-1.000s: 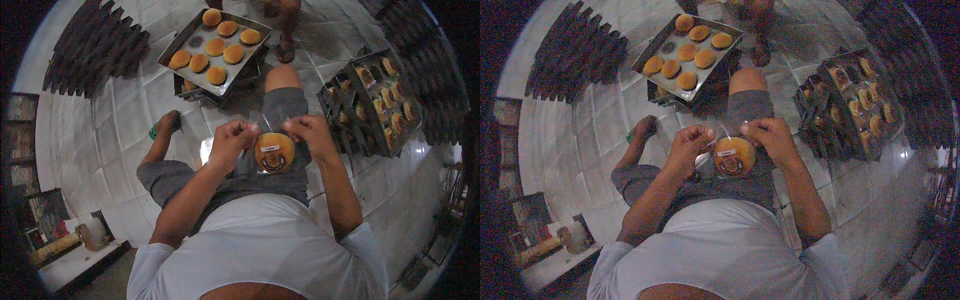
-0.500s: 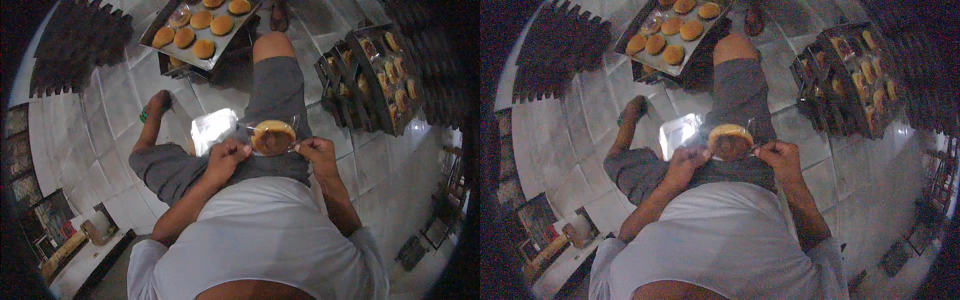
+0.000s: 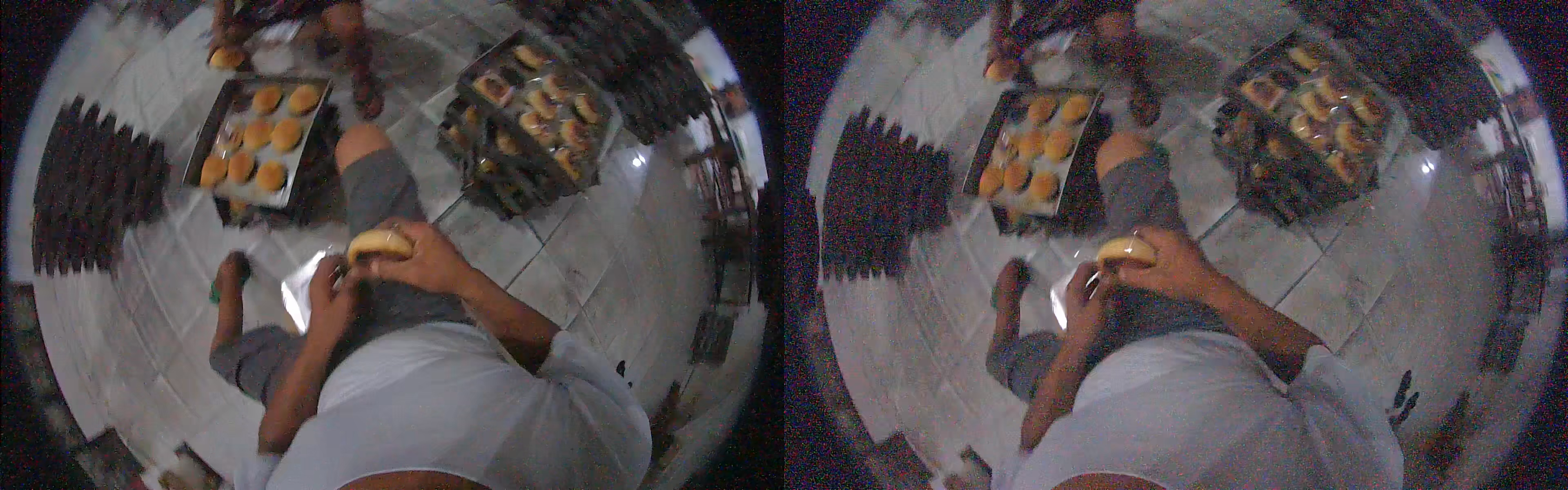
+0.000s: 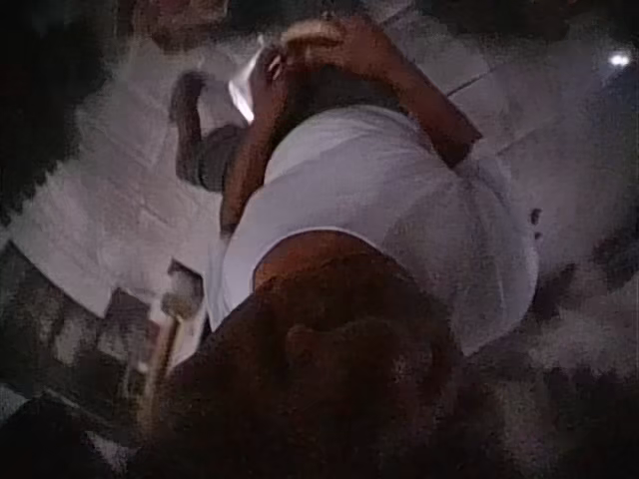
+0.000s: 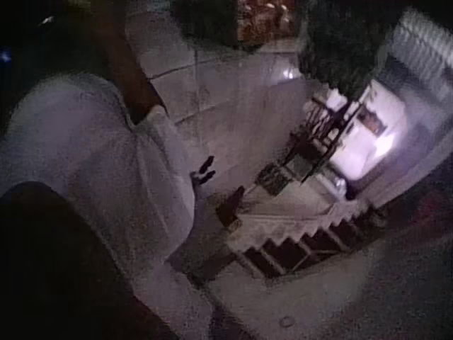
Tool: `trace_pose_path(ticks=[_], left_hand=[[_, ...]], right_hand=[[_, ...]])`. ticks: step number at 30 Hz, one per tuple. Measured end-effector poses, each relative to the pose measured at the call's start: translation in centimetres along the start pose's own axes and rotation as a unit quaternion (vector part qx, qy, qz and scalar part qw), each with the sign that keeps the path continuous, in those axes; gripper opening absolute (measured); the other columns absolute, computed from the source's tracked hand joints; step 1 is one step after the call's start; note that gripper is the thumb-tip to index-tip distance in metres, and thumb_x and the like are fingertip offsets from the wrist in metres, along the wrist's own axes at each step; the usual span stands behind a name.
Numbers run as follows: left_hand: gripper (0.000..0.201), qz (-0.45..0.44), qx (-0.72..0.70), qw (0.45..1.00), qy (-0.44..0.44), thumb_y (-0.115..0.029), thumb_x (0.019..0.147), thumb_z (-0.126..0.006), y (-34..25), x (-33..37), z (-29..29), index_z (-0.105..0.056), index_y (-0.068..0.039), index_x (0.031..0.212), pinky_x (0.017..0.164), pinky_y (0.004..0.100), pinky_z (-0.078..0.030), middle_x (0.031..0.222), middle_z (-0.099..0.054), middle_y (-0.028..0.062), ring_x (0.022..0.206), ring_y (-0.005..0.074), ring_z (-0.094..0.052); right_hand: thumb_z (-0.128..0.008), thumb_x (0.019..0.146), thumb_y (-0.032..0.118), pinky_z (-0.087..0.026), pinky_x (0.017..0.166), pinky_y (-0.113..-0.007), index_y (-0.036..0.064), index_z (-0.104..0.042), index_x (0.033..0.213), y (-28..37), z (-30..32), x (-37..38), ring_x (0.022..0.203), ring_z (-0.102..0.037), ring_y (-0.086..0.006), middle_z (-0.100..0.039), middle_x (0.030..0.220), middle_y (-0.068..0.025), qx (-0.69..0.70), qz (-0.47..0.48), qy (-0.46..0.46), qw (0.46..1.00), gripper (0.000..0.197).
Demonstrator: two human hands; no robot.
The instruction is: The person sits on the floor and packages round buns into clear plastic bags. They pick each bun from a metal tray, place it into a bag, and then set the packaged bun onto a nearby rack. The process is repeated for multiple buns.
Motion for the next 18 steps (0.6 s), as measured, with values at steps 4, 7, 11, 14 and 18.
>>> trace_pose_path(ticks=[4, 7, 11, 14, 18], left_hand=[[0.028, -0.005, 0.290, 0.952, -0.100, -0.015, 0.096, -0.070, 6.3, -3.4, 8.5, -0.067, 0.000, 0.119, 0.095, 0.0366, -0.055, 0.116, -0.072, 0.0169, 0.108, 0.0298, -0.071], [0.034, -0.095, 0.412, 0.898, -0.122, -0.021, 0.097, -0.071, 9.7, -6.2, 10.6, -0.067, -0.002, 0.126, 0.098, 0.0448, -0.053, 0.124, -0.070, 0.0198, 0.114, 0.0349, -0.068], [0.042, -0.111, 0.620, 0.775, -0.049, -0.029, 0.095, -0.070, 9.2, -3.4, 7.7, -0.068, -0.007, 0.131, 0.106, 0.0585, -0.046, 0.135, -0.066, 0.0186, 0.126, 0.0422, -0.060], [0.032, -0.060, 0.566, 0.821, -0.050, -0.024, 0.087, -0.069, 9.9, -2.3, 8.0, -0.078, -0.014, 0.116, 0.116, 0.0652, -0.033, 0.144, -0.062, 0.0179, 0.134, 0.0592, -0.046], [0.036, -0.112, 0.505, 0.854, -0.057, -0.022, 0.090, -0.069, 11.9, -4.4, 10.4, -0.076, -0.019, 0.125, 0.113, 0.0645, -0.036, 0.149, -0.058, 0.0133, 0.134, 0.0551, -0.049]], right_hand=[[-0.088, 0.082, 0.020, -0.058, 0.085, -0.035, 0.0047, -0.072, 0.119, 1.4, 10.3, 4.4, 0.093, -0.071, -0.0165, -0.076, 0.105, -0.0055, 0.045, 0.081, 0.140, 0.986, 0.043], [-0.085, 0.080, 0.025, -0.057, 0.087, -0.043, 0.0045, -0.072, 0.114, -1.0, 23.2, 9.8, 0.098, -0.072, -0.0274, -0.076, 0.109, -0.0122, -0.048, 0.067, -0.262, 0.962, 0.042], [-0.076, 0.091, 0.026, -0.055, 0.097, -0.047, 0.0053, -0.069, 0.122, -3.1, 39.1, 8.7, 0.110, -0.070, -0.0348, -0.073, 0.118, -0.0162, -0.396, 0.256, -0.646, 0.600, 0.038], [-0.077, 0.091, 0.031, -0.054, 0.099, -0.046, 0.0072, -0.072, 0.124, -4.6, 41.0, 12.0, 0.115, -0.069, -0.0352, -0.071, 0.124, -0.0171, -0.439, 0.001, -0.437, 0.785, 0.042], [-0.082, 0.087, 0.026, -0.057, 0.090, -0.038, 0.0069, -0.075, 0.120, 0.2, 26.9, 16.9, 0.102, -0.074, -0.0284, -0.075, 0.119, -0.0164, -0.220, 0.131, -0.458, 0.851, 0.038]])
Point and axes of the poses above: each hand's wrist, its own x-axis towards the middle knuckle, its own z-axis out of the back of the hand, y = z × x, the point moved 3 cm from there along x, towards the middle knuckle
